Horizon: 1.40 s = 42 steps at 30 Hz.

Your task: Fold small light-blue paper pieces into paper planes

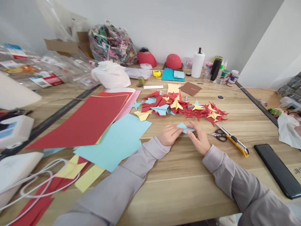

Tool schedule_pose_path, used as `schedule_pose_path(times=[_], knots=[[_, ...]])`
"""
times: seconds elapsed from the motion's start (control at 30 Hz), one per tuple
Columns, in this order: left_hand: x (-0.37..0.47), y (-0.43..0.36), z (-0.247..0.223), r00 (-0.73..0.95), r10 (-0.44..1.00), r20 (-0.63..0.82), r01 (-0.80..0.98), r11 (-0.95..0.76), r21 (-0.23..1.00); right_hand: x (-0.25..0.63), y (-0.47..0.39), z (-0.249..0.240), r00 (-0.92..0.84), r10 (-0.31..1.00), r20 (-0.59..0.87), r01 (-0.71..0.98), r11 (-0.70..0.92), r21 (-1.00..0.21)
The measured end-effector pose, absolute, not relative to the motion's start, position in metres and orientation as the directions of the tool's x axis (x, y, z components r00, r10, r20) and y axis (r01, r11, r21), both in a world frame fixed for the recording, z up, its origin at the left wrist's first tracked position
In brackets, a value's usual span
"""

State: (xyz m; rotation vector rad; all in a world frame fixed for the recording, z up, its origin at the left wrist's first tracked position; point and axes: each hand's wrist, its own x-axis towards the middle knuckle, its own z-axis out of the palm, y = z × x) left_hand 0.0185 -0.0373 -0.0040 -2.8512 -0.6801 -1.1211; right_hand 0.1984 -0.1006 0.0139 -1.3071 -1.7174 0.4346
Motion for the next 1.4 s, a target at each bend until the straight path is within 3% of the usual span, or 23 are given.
schedule_pose_path(times=[0.07,0.13,0.2,0.27,0.37,0.5,0.77,0.97,1.1,1.4], knots=[[0.021,-0.043,-0.003,0.437,0.565,0.700,0.440,-0.813,0.382,0.199,-0.098,0.012,0.035,0.903,0.429,0.431,0.373,-0.821],[0.027,-0.048,-0.003,0.170,0.764,0.622,0.381,-0.633,0.674,0.198,-0.095,0.009,0.067,0.924,0.376,0.281,0.345,-0.896],[0.032,-0.052,-0.004,0.096,0.905,0.415,0.168,-0.426,0.889,0.196,-0.093,0.007,0.040,0.960,0.276,0.132,0.269,-0.954],[0.035,-0.053,-0.003,0.134,0.964,0.229,0.016,-0.233,0.972,0.195,-0.091,0.007,0.009,0.987,0.160,0.022,0.160,-0.987],[0.036,-0.052,0.003,0.214,0.975,0.053,-0.090,-0.034,0.995,0.194,-0.091,0.010,0.023,0.999,0.049,-0.058,0.050,-0.997],[0.034,-0.052,0.010,0.266,0.964,-0.015,-0.155,0.058,0.986,0.194,-0.092,0.014,0.039,0.999,-0.012,-0.105,-0.008,-0.994],[0.034,-0.051,0.007,0.303,0.953,-0.007,-0.147,0.054,0.988,0.195,-0.090,0.011,0.034,0.999,0.018,-0.095,0.021,-0.995],[0.036,-0.053,0.007,0.234,0.972,-0.017,-0.146,0.052,0.988,0.196,-0.089,0.011,0.028,0.999,0.016,-0.096,0.019,-0.995],[0.034,-0.054,0.006,0.308,0.951,-0.003,-0.044,0.018,0.999,0.196,-0.090,0.016,0.045,0.998,0.045,-0.141,0.050,-0.989],[0.032,-0.052,0.006,0.383,0.924,0.015,-0.030,-0.004,1.000,0.198,-0.088,0.017,0.111,0.992,0.054,-0.191,0.075,-0.979]])
